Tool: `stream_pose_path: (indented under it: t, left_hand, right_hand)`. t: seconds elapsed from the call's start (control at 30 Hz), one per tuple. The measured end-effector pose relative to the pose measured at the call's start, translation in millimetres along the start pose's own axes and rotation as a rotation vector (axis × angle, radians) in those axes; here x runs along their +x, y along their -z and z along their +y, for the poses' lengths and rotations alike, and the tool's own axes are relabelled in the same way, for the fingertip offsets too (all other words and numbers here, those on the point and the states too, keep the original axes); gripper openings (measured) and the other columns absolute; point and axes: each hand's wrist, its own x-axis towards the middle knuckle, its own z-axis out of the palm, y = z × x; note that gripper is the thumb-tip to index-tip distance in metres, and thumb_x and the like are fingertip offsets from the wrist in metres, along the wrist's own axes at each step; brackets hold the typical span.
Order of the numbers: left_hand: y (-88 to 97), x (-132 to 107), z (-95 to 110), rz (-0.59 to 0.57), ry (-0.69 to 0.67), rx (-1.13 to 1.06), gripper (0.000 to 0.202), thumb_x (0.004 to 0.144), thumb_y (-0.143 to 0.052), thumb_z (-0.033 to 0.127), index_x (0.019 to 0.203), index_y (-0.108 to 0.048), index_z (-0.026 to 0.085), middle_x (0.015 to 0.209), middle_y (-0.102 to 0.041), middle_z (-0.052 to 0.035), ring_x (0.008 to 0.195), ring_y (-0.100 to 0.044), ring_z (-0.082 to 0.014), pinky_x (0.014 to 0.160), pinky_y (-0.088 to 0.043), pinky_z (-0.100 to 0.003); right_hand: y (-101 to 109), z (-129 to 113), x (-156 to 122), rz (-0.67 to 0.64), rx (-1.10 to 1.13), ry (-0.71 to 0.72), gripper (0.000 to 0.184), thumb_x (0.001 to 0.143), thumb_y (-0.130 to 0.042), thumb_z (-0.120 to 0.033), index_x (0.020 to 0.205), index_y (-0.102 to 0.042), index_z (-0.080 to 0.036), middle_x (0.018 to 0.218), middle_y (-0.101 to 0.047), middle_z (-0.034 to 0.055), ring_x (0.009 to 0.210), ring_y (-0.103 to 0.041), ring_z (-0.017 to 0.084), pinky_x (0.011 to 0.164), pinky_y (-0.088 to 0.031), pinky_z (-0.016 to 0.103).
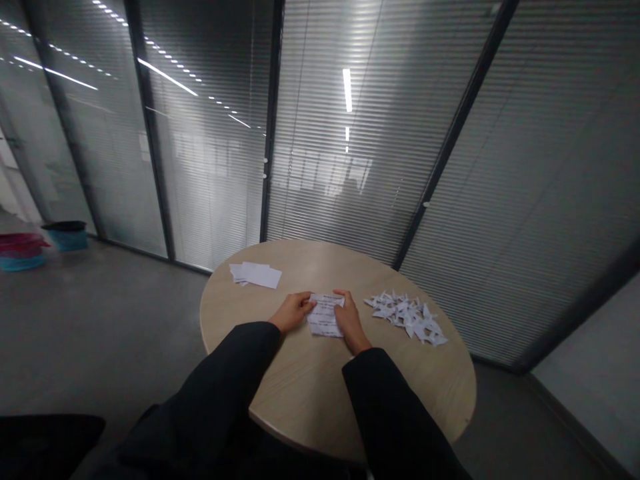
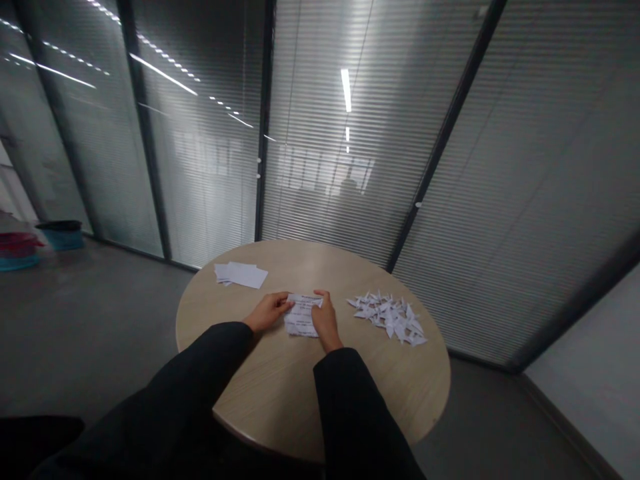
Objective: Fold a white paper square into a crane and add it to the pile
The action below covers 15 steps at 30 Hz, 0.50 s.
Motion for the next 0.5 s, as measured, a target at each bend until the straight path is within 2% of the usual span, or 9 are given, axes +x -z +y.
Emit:
stream_pose_path:
  t: [0.27,0.4,0.5]
  left_hand:
    - [2.0,8.6,-19.8,0.060,0.126,-0.295,0.043,0.064,-0.069,0.047,0.085,-0.064,0.009,0.075,-0.069,-0.0098,0.066,-0.062,-0.0187,0.062,-0.046,-0.028]
    - [4.5,9.1,-17.3,0.117,0.146,-0.362,0.046,0.061,-0.073,0.045,0.087,-0.065,0.007,0.075,-0.070,-0.0113,0.068,-0.064,-0.0202,0.064,-0.047,-0.030]
    - [7.0,8.5,-13.7,0.180,0.169,-0.367,0.044,0.060,-0.074,0.042,0.085,-0.066,0.007,0.073,-0.069,-0.0107,0.064,-0.063,-0.0188,0.060,-0.047,-0.029]
  right_hand:
    - [-4.0,4.3,1.4,-0.035,0.108,0.072,0.035,0.063,-0.045,-0.013,0.095,-0.054,-0.020,0.082,-0.065,0.0022,0.072,-0.063,0.017,0.061,-0.050,0.027]
    - [-2.5,0.4,-1.8,-0.109,0.325,0.083,0.041,0.065,-0.057,-0.021,0.105,-0.047,-0.019,0.086,-0.067,0.0046,0.077,-0.065,0.020,0.067,-0.052,0.031]
    - [-0.5,-5.0,-6.0,-0.136,0.407,0.102,0.048,0.064,-0.064,-0.025,0.109,-0.047,-0.019,0.086,-0.069,0.0057,0.079,-0.067,0.021,0.070,-0.053,0.034]
